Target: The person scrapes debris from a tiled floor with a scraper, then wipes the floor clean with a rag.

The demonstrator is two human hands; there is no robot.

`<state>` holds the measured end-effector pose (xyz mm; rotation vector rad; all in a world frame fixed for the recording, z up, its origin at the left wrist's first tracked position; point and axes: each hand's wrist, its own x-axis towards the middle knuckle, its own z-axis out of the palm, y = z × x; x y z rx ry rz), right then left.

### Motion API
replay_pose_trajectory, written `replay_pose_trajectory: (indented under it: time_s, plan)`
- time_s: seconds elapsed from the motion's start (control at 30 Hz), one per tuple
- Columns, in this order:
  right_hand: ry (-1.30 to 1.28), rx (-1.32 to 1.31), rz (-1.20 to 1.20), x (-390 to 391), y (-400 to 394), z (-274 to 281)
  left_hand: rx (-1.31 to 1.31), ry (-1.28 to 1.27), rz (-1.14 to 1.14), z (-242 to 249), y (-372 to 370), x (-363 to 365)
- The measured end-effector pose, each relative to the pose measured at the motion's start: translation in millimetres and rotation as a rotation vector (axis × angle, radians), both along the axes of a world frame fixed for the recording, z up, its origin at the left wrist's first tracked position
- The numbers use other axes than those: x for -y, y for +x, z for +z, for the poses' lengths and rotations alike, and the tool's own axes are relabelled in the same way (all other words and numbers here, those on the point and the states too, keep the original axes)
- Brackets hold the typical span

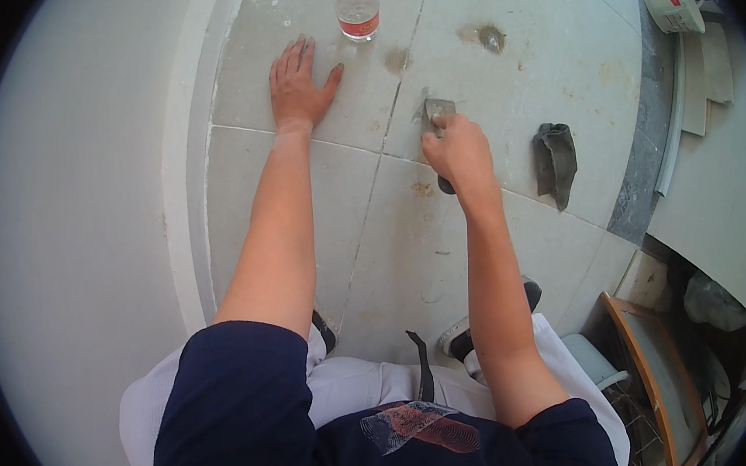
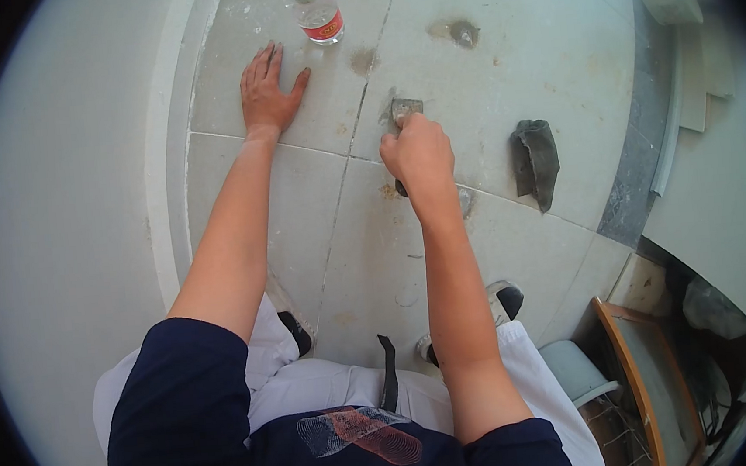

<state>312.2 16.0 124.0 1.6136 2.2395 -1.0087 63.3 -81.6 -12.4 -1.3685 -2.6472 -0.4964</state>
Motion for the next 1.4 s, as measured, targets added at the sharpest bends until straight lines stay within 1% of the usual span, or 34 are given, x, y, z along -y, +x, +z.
replay_pose_trajectory:
  time_s: [0.2, 0.3, 0.5, 0.6, 0.7, 0.9, 1.0, 1.07, 1.1, 1.2, 1.3, 1.4]
  plan:
    - [0.002, 0.008, -0.019, -1, 1, -1, 0.006, -0.007, 0.002, 0, 0, 1]
    - [-0.037, 0.012, 0.012, -2, 2, 7, -0.004, -0.005, 0.002, 1, -3, 0]
    - [0.006, -0.045, 0.010, 0, 5, 0, -0.008, -0.020, 0.011, 1, -2, 1]
    - [-0.008, -0.001, 0.014, 2, 0, 3, -0.002, -0.020, 0.008, 0, 0, 1]
    - [-0.007, -0.019, -0.007, 2, -1, 6, -0.008, -0.021, 0.012, 0, -1, 1]
    - [0.006, -0.027, 0.026, 0, 3, 3, -0.011, -0.014, 0.009, 0, -3, 1]
    - [-0.011, 0.020, 0.014, 1, -2, 1, -0.007, -0.013, 0.008, -1, 0, 1]
    - [-0.034, 0.016, 0.031, -3, -1, 11, -0.006, -0.014, 0.009, -1, -1, 1]
    - [-0.050, 0.017, 0.040, -3, 2, 15, -0.007, -0.014, 0.011, 0, -2, 2]
    - [-0.032, -0.137, 0.072, -10, 24, 1, -0.004, -0.010, 0.009, 0, -2, 0]
    - [-0.072, -0.102, 0.069, -22, 49, 2, -0.001, -0.009, 0.010, -1, -1, 2]
    - [-0.203, 0.024, 0.025, -36, 72, 5, -0.009, -0.006, 0.003, -2, -1, 1]
